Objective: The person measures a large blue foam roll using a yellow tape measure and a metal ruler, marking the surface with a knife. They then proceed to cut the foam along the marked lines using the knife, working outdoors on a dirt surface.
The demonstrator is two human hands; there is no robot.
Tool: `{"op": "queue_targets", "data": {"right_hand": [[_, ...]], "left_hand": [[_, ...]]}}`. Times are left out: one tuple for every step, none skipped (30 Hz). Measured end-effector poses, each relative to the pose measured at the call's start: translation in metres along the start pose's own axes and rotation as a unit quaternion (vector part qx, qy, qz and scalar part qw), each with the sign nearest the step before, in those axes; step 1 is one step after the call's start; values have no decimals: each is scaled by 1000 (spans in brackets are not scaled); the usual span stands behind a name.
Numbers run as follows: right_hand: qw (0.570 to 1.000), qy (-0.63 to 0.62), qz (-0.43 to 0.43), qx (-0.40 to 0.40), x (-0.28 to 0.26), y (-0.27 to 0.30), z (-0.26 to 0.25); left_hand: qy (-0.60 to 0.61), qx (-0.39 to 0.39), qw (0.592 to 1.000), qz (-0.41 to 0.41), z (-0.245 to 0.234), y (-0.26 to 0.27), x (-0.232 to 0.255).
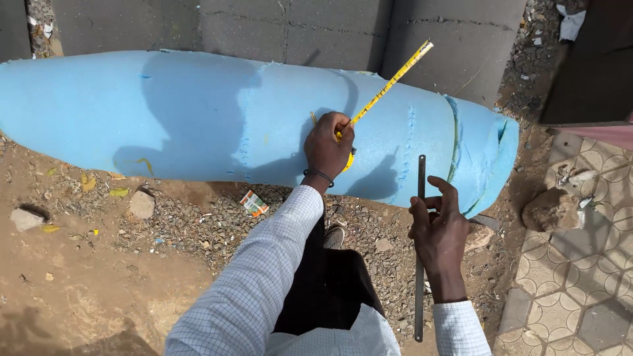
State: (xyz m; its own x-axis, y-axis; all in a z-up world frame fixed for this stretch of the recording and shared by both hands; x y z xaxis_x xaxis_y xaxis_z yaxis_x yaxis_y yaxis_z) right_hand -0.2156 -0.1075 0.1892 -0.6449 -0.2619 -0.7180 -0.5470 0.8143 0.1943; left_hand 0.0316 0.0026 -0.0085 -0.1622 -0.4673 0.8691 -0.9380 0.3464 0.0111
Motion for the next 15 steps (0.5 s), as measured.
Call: {"op": "queue_targets", "data": {"right_hand": [[1000, -1, -1, 3, -9, -9, 0], [1000, -17, 5, 2, -17, -19, 0], [999, -30, 15, 0, -22, -23, -2], [999, -30, 17, 0, -26, -29, -3], [996, -80, 30, 5, -30, -36, -3], [991, -129, 42, 9, -33, -43, -2], [991, -129, 44, 7, -33, -53, -4], [981, -188, 56, -2, -32, -63, -6], [967, -245, 75, -14, -28, -66, -8], [966, -243, 85, -18, -24, -71, -15], [946, -308, 99, -34, -21, -80, -19], [921, -371, 112, -50, -18, -90, -24], [920, -372, 114, -52, -18, -97, -28], [905, -405, 117, -61, -18, -105, -32], [889, -437, 119, -71, -19, -113, -37]], "left_hand": [[1, 1, 1000, 3, -1, -4, 0], [1, -15, 1000, -19, 0, -7, -2], [0, -34, 998, -45, 1, -2, -4], [0, -36, 998, -45, -2, -1, 0], [3, -45, 997, -60, -4, -3, 2], [6, -55, 996, -75, -7, -3, 4], [4, -55, 995, -77, -7, -7, 6], [3, -64, 995, -79, -7, -11, 8], [-1, -77, 993, -87, -9, -5, 8], [-6, -82, 992, -95, -11, -1, 9], [-8, -83, 992, -99, -12, -4, 11], [-10, -84, 991, -103, -13, -8, 14], [-13, -84, 991, -104, -14, -9, 16], [-8, -90, 989, -115, -15, -10, 17], [-4, -94, 988, -125, -17, -11, 20]]}}
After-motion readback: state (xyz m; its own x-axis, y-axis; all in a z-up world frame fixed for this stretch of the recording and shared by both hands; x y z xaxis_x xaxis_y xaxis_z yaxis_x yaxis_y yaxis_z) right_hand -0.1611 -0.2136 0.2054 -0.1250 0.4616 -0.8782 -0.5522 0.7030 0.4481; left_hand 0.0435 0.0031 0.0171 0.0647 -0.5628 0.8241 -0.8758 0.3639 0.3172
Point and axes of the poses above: each hand's wrist, its own y-axis away from the middle knuckle, its own z-axis out of the palm, x = y × z, the point moved 3 cm from there along -y, towards the middle knuckle, and after that the axes turned 8 degrees about x, right-handed, at the moved point
